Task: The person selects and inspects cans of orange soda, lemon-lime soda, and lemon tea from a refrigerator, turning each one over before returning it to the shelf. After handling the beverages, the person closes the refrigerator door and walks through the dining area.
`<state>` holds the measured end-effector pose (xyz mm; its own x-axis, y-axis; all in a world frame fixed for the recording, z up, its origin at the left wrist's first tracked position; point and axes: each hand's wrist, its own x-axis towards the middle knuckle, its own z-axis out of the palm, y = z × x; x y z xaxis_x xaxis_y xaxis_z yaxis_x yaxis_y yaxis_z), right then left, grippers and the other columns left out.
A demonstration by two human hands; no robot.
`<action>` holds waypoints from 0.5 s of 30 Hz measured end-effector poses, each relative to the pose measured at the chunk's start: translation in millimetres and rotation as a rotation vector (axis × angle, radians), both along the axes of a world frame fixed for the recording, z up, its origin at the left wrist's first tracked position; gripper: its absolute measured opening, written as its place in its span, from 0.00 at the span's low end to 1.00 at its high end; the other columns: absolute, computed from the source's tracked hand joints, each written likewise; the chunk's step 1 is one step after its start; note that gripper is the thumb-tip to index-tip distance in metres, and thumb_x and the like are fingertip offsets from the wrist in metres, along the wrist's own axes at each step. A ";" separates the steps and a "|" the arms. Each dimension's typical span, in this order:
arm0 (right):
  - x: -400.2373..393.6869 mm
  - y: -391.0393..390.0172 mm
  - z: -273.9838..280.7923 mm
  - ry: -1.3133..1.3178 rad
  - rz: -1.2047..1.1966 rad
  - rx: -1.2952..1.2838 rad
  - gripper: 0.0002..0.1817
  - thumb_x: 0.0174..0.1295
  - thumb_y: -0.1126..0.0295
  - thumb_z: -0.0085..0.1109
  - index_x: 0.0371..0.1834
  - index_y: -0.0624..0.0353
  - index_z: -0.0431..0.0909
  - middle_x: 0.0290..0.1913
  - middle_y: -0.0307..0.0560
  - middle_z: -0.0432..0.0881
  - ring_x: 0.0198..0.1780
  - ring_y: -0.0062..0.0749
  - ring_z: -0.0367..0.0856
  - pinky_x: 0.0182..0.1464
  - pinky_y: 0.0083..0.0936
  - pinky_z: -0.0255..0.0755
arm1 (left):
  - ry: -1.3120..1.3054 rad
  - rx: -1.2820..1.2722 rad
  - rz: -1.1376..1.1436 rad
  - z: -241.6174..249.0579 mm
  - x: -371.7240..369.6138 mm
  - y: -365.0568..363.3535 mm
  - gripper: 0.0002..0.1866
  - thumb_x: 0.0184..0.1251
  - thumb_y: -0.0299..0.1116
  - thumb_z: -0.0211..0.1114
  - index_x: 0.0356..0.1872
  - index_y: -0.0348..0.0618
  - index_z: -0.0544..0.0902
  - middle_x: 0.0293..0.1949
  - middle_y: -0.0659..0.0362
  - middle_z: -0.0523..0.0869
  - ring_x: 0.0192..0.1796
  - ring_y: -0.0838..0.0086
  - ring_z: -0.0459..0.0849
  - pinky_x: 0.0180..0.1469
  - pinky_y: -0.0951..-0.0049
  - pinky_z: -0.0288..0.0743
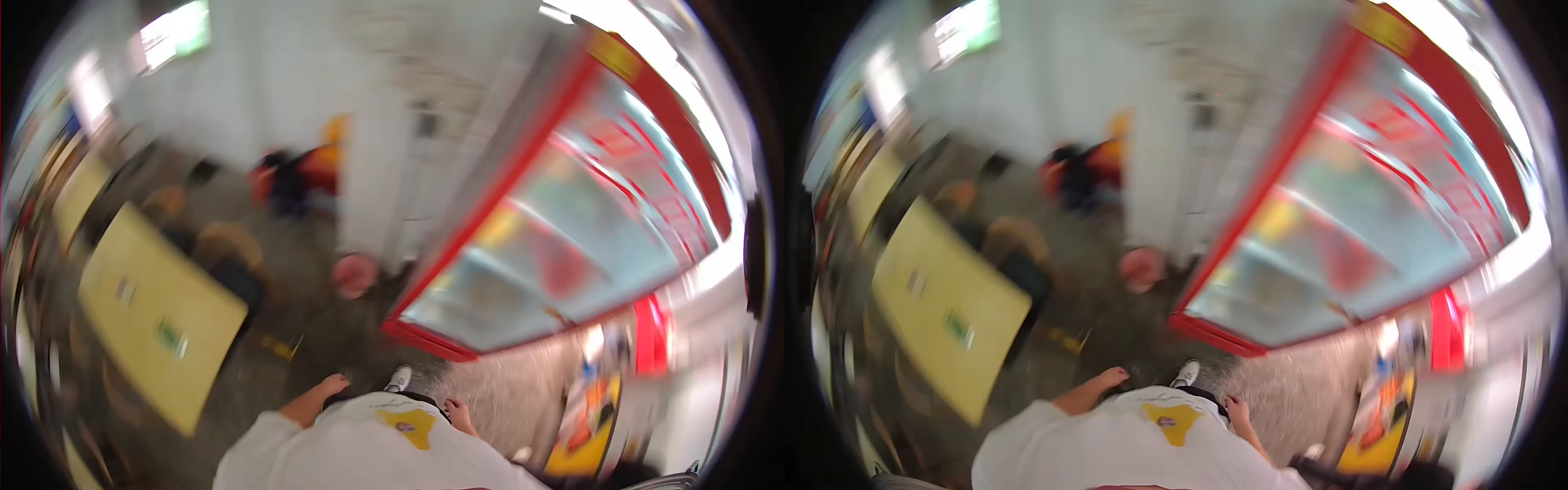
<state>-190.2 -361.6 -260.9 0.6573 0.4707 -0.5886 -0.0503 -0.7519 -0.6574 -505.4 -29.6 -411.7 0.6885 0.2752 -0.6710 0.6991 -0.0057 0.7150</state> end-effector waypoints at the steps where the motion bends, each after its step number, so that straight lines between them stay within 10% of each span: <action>1: 3.7 7.7 -3.7 -0.056 0.040 0.049 0.19 0.68 0.63 0.59 0.55 0.65 0.83 0.42 0.51 0.88 0.42 0.33 0.86 0.48 0.29 0.78 | 0.077 0.262 -0.286 -38.9 -58.3 -21.1 0.29 0.70 0.59 0.58 0.53 0.42 0.86 0.48 0.46 0.89 0.54 0.52 0.85 0.59 0.55 0.75; 2: 15.3 6.7 -33.3 -0.029 0.220 0.023 0.19 0.68 0.63 0.59 0.55 0.65 0.83 0.42 0.51 0.88 0.42 0.33 0.86 0.48 0.29 0.78 | 0.413 0.139 0.102 46.1 -97.0 -46.5 0.32 0.69 0.62 0.55 0.52 0.42 0.88 0.56 0.45 0.86 0.60 0.49 0.82 0.64 0.49 0.71; 6: 52.1 70.2 -77.1 -0.006 0.682 0.090 0.19 0.69 0.62 0.58 0.54 0.66 0.83 0.45 0.53 0.88 0.49 0.36 0.85 0.55 0.29 0.75 | 0.138 -0.242 0.551 19.2 -240.7 -81.8 0.15 0.66 0.40 0.60 0.36 0.43 0.91 0.35 0.51 0.90 0.34 0.59 0.86 0.39 0.55 0.79; 8: 54.9 111.1 -51.7 -0.020 0.838 0.058 0.19 0.70 0.62 0.58 0.54 0.66 0.83 0.46 0.53 0.87 0.51 0.36 0.84 0.57 0.29 0.75 | 0.292 0.493 0.400 42.6 -264.4 -79.9 0.17 0.66 0.44 0.59 0.37 0.42 0.89 0.32 0.49 0.89 0.33 0.61 0.87 0.40 0.60 0.81; 10: 48.4 156.1 -19.1 -0.052 0.973 0.036 0.19 0.71 0.62 0.57 0.54 0.66 0.83 0.48 0.53 0.87 0.52 0.37 0.84 0.59 0.29 0.74 | 0.178 0.233 1.198 80.1 -278.7 -90.3 0.16 0.66 0.43 0.59 0.36 0.41 0.89 0.33 0.51 0.89 0.36 0.64 0.88 0.41 0.62 0.81; 15: -6.3 260.7 23.1 -0.071 1.132 -0.001 0.19 0.72 0.62 0.56 0.58 0.65 0.80 0.55 0.55 0.83 0.57 0.38 0.81 0.62 0.30 0.72 | 0.035 0.270 1.839 57.3 -269.1 -142.3 0.17 0.65 0.42 0.59 0.39 0.39 0.87 0.35 0.50 0.89 0.38 0.60 0.88 0.44 0.61 0.81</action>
<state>-196.5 -101.0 -237.8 -0.1142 0.8154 -0.5675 0.6963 -0.3418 -0.6311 -774.5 -172.0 -354.4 -0.5732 0.6543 -0.4932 -0.0300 0.5848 0.8106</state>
